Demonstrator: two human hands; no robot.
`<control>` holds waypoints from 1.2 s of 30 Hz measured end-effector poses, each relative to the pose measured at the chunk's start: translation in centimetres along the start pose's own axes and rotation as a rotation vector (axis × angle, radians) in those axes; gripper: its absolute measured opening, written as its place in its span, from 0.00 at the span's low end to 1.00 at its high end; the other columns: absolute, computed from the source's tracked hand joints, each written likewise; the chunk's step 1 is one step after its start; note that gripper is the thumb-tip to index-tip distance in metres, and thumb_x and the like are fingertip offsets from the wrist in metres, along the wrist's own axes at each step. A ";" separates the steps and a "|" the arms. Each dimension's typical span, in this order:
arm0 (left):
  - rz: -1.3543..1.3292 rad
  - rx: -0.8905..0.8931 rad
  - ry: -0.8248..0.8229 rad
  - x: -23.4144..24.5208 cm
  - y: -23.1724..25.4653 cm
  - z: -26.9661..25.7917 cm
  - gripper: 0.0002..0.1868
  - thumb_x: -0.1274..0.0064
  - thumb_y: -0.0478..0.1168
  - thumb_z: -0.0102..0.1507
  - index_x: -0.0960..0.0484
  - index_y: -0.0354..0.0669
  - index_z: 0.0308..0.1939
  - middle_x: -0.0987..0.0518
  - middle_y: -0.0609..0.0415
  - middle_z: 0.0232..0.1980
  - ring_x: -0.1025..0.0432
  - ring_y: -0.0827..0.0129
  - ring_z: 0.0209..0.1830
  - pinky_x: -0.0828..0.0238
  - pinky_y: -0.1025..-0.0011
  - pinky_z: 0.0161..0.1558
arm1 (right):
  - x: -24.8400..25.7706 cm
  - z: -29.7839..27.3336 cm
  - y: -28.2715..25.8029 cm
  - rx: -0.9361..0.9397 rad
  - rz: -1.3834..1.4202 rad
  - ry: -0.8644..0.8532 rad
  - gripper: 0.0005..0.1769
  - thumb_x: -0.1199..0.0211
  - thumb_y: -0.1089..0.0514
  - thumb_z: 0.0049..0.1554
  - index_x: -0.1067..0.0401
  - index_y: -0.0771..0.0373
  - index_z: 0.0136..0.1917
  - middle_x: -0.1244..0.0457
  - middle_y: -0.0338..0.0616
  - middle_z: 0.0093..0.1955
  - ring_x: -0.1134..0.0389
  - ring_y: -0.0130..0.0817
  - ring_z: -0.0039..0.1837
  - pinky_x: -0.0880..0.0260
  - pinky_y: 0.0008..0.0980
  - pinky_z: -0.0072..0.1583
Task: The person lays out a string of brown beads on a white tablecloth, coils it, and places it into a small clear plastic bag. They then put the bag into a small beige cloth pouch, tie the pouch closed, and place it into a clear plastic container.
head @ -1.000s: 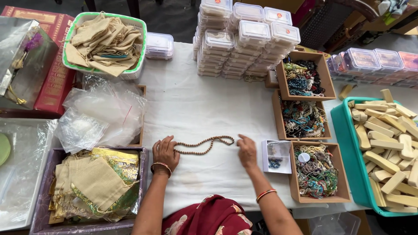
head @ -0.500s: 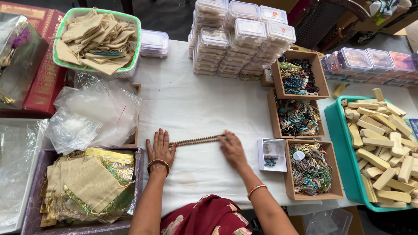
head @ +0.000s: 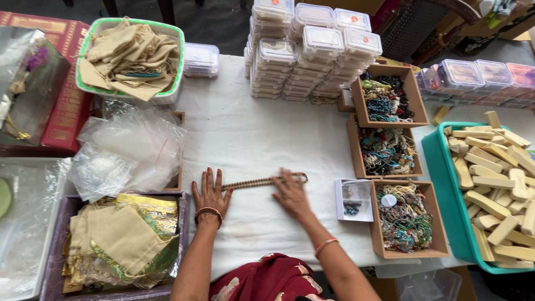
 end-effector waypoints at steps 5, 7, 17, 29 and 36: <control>0.019 -0.005 -0.042 0.9 0.1 0.2 0.40 0.83 0.68 0.68 0.65 0.59 0.80 0.66 0.55 0.83 0.70 0.65 0.82 0.80 0.46 0.75 | 0.7 -2.1 5.1 -0.311 0.057 -0.198 0.34 0.56 0.36 0.65 0.51 0.41 0.82 0.65 0.42 0.87 0.69 0.40 0.86 0.79 0.49 0.80; 0.036 0.007 -0.114 1.1 0.1 0.0 0.40 0.80 0.67 0.68 0.63 0.59 0.80 0.64 0.55 0.83 0.69 0.65 0.82 0.79 0.46 0.75 | -0.5 -1.1 3.9 -0.437 0.042 -0.209 0.33 0.56 0.37 0.65 0.49 0.39 0.81 0.65 0.41 0.86 0.69 0.39 0.85 0.79 0.48 0.80; -0.127 0.130 -0.012 1.6 -0.6 -0.8 0.24 0.57 0.46 0.70 0.30 0.57 0.71 0.37 0.56 0.78 0.46 0.67 0.79 0.60 0.53 0.77 | -1.6 5.6 -7.6 0.006 0.195 -0.293 0.37 0.54 0.36 0.65 0.53 0.47 0.82 0.65 0.45 0.86 0.68 0.39 0.85 0.78 0.48 0.80; -0.130 0.148 -0.118 2.7 0.0 0.1 0.18 0.58 0.47 0.70 0.24 0.57 0.63 0.31 0.58 0.72 0.42 0.68 0.76 0.58 0.52 0.77 | -1.0 1.4 -0.2 -0.223 -0.062 -0.113 0.37 0.59 0.37 0.68 0.58 0.51 0.84 0.68 0.48 0.87 0.71 0.42 0.86 0.83 0.56 0.79; -0.188 -0.193 -0.220 1.3 5.5 -0.2 0.28 0.62 0.51 0.70 0.36 0.52 0.74 0.41 0.52 0.79 0.47 0.63 0.79 0.59 0.52 0.76 | -0.4 3.7 -5.5 -0.165 0.557 -0.156 0.34 0.61 0.38 0.69 0.56 0.49 0.84 0.66 0.39 0.88 0.68 0.36 0.87 0.69 0.46 0.82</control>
Point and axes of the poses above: each hand's wrist, its own z-axis towards the middle knuckle, its own x-axis out of the back of the hand, y = z × x, the point moved 4 cm from there along z, towards the middle knuckle
